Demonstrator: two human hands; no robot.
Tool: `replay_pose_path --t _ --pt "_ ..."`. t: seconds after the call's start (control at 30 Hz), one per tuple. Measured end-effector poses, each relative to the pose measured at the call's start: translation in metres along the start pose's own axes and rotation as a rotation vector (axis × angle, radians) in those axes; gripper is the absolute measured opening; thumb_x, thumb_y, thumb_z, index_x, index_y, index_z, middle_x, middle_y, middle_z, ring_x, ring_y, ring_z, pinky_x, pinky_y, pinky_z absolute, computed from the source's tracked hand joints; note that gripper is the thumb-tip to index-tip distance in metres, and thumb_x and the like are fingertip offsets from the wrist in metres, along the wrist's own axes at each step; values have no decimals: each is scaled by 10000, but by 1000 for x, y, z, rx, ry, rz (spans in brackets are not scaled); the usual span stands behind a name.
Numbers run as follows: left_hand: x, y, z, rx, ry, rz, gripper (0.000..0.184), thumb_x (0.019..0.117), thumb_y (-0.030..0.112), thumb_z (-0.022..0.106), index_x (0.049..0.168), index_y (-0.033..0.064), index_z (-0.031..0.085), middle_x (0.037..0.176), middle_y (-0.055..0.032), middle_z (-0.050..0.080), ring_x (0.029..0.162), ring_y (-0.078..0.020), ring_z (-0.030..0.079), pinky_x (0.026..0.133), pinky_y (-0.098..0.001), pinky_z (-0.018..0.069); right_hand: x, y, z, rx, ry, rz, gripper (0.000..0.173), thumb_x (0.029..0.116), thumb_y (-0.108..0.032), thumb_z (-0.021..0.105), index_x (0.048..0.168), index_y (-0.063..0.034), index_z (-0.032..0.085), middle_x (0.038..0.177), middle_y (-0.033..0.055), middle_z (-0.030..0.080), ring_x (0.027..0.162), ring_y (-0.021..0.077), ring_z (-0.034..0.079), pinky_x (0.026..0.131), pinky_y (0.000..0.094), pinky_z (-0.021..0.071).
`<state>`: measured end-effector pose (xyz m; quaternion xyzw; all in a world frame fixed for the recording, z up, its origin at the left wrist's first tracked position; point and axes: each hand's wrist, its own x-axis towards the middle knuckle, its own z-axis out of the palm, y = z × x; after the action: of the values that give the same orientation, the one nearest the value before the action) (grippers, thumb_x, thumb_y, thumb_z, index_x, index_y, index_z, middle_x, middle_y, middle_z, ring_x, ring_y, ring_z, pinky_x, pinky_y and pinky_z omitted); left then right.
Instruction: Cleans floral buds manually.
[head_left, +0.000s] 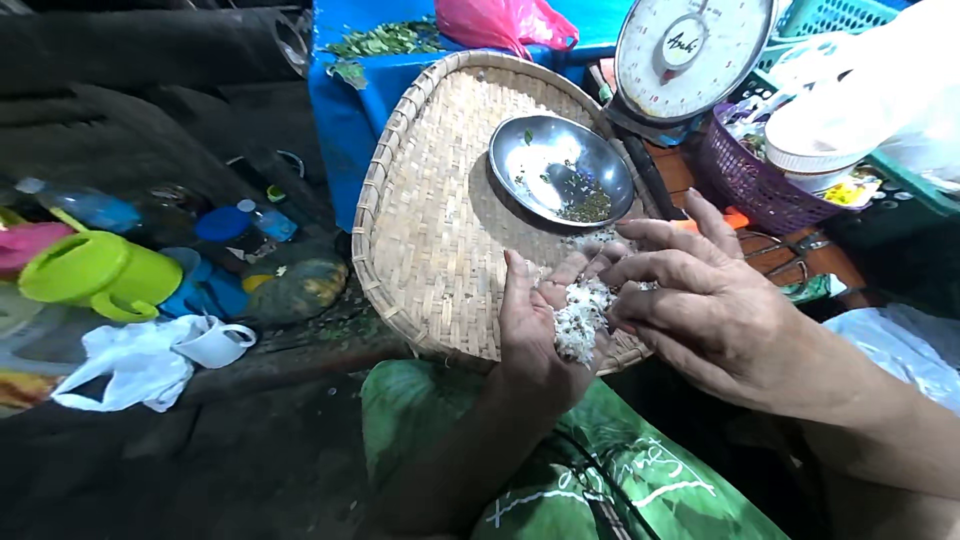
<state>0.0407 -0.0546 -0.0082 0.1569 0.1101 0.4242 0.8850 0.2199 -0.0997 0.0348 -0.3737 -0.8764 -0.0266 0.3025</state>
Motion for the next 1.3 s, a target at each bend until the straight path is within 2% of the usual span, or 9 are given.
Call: replay_pose_path --t 0.1,0.17,0.23,0.33,0.47,0.57,0.63,0.9,1.3 --pt "3 7 1 -83 26 97 814 1033 597 54 1304 44 586 1247 -133 659 1110 -231 664 895 -353 564 0 -1 -2 41 67 -24 224 1022 -178 559 1006 -83 760 1246 104 698 1431 354 450 1207 715 155" --pt "2 14 2 -252 -26 186 680 1079 477 122 1294 19 577 1266 -154 663 1153 -255 672 940 -349 570 1 -1 -7 53 109 -31 215 1027 -180 557 1008 -77 745 1258 108 693 1441 350 438 1219 698 156" --pt "3 16 1 -392 -95 224 558 1090 383 218 1151 12 630 1172 -154 689 1066 -248 702 885 -327 594 1 0 -7 55 122 -38 210 1026 -179 559 1009 -78 742 1253 110 693 1434 345 447 1219 692 169" --pt "5 7 2 -305 -21 192 567 1086 423 222 993 63 651 1119 -142 713 1038 -243 712 875 -336 588 1 3 0 60 94 -35 220 1021 -170 553 1030 -83 754 1252 106 695 1418 332 468 1207 689 192" --pt "3 3 7 -254 54 129 574 1076 418 223 1142 39 648 1215 -156 694 1127 -273 684 944 -389 560 2 4 1 54 99 -18 216 1016 -162 555 1037 -75 752 1250 100 695 1415 320 477 1219 665 212" --pt "2 3 1 -235 -45 77 639 1074 449 157 1321 52 593 1250 -123 656 1154 -248 649 983 -391 530 3 5 2 49 131 -15 208 1009 -158 557 1035 -75 746 1289 124 672 1441 356 434 1217 672 196" --pt "2 3 0 -229 -63 63 653 1072 456 144 1350 51 575 1258 -113 653 1183 -229 633 998 -373 520 3 6 7 51 147 -16 207 1006 -156 563 1015 -78 754 1290 133 674 1440 374 429 1214 681 188" --pt "0 0 -4 -266 -53 -27 599 1040 548 272 1100 85 647 1028 -78 693 974 -160 686 846 -331 574 3 5 31 113 93 -12 222 1023 -160 553 1023 -78 760 1323 136 664 1455 361 420 1213 693 174" --pt "-3 -1 -4 -212 -63 -95 477 1060 495 336 1046 126 637 943 -62 688 904 -128 695 790 -291 578 7 7 49 113 89 38 237 1028 -226 575 1027 -97 774 1285 104 689 1438 362 441 1202 707 159"
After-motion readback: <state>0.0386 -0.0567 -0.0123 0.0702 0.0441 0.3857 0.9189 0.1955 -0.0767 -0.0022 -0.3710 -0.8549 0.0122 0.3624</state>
